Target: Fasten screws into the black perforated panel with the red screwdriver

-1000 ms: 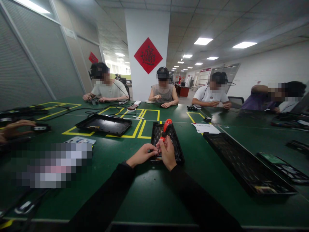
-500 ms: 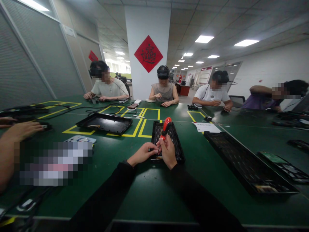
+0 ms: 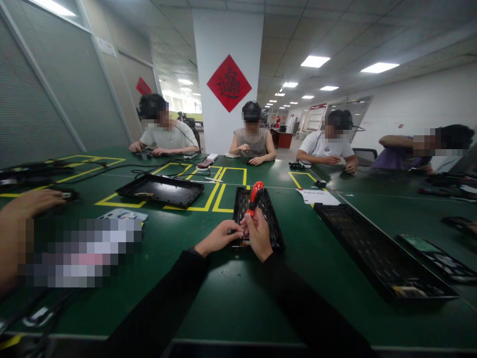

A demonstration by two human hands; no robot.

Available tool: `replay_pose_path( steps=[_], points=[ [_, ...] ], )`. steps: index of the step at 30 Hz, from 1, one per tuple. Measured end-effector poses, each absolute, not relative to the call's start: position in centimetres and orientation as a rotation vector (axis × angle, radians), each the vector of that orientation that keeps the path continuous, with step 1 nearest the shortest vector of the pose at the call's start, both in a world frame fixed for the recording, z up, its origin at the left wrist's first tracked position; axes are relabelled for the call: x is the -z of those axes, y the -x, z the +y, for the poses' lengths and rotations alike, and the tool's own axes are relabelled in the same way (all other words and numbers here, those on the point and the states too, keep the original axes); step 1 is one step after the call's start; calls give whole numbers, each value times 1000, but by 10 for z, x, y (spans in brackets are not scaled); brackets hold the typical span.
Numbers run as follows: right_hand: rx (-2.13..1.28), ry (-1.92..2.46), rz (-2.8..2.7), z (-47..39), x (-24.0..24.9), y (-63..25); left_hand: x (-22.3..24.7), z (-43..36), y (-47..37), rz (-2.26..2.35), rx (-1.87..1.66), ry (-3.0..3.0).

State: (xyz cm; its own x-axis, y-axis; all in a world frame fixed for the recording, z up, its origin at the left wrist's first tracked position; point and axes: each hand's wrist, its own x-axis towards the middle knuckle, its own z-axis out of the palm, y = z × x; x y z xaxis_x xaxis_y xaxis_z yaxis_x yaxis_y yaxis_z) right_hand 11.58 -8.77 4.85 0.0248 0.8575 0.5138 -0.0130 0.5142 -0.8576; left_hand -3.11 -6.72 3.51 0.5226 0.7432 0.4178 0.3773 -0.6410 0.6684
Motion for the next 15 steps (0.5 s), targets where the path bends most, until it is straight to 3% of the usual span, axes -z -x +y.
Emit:
replay_pose_path(
  steps=[15],
  points=[
    [-920,680,-1437,-82,-48,-116,-36,-70,27,897,-978,-2040]
  ],
)
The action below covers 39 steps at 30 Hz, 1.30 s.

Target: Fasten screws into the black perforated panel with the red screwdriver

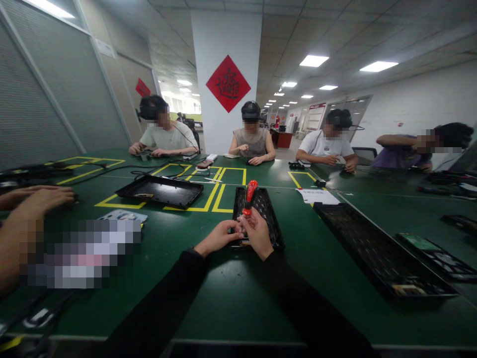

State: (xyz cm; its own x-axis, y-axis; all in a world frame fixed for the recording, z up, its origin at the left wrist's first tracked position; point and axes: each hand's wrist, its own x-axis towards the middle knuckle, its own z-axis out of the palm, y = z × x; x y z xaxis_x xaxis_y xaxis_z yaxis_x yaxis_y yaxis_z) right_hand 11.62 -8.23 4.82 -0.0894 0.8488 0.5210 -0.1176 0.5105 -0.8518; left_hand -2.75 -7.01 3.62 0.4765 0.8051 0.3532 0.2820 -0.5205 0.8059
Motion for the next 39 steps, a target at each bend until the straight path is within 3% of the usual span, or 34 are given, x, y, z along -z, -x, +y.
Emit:
replay_pose_path(
  steps=[30,39],
  points=[
    [-865,712,-1383,-85,-51,-117,-40,-72,28,975,-1004,-2033],
    [-859,705,-1380,-84,-51,-117,-44,-71,31,970,-975,-2293]
  ],
)
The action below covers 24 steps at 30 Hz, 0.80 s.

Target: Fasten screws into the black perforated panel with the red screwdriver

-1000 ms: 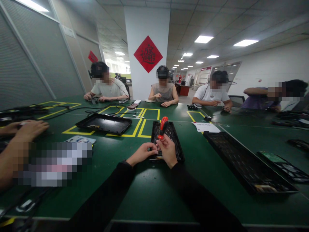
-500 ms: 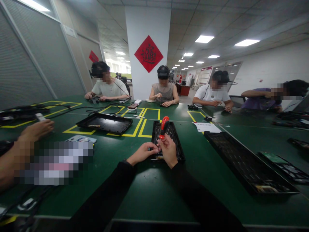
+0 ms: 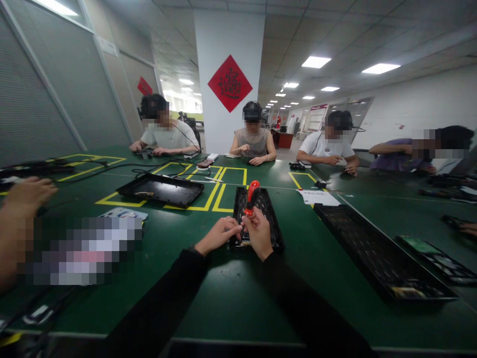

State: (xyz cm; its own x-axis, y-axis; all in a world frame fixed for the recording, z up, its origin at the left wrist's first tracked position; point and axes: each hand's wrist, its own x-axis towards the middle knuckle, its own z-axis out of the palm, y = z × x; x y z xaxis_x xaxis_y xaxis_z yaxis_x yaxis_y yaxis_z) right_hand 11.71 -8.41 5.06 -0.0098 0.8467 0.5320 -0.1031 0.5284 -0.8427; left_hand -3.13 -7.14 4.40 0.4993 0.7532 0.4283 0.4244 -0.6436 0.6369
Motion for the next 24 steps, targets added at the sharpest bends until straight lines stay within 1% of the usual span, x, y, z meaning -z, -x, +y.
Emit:
replay_pose_path(
  steps=[14,19,24],
  points=[
    [-835,717,-1328,-85,-50,-118,-44,-73,29,1076,-1006,-2351],
    [-853,718,-1349,-85,-50,-117,-43,-72,31,1018,-1034,-2210],
    [-832,738,-1373,-85,-49,-117,-38,-69,32,940,-972,-2168]
  ],
)
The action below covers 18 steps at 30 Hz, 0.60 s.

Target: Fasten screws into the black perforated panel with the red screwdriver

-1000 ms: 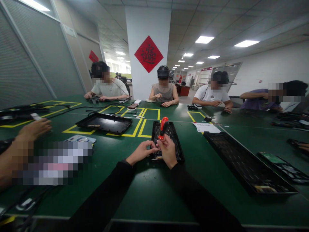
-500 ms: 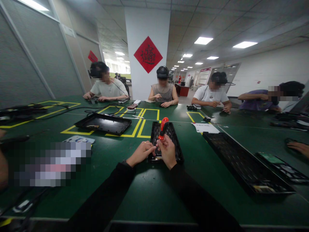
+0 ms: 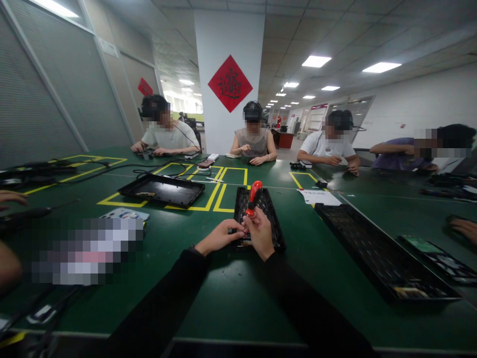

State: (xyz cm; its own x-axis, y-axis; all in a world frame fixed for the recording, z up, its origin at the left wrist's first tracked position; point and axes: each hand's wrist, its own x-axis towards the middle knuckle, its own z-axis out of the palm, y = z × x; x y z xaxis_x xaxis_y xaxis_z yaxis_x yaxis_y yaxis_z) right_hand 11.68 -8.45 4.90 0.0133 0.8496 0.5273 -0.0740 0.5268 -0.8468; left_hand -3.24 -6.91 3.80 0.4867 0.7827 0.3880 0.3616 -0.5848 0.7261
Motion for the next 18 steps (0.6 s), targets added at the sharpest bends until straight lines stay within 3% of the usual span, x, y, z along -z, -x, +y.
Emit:
replay_pose_path(
  steps=[18],
  points=[
    [-857,711,-1372,-84,-49,-117,-49,-75,32,970,-1008,-2105]
  ],
)
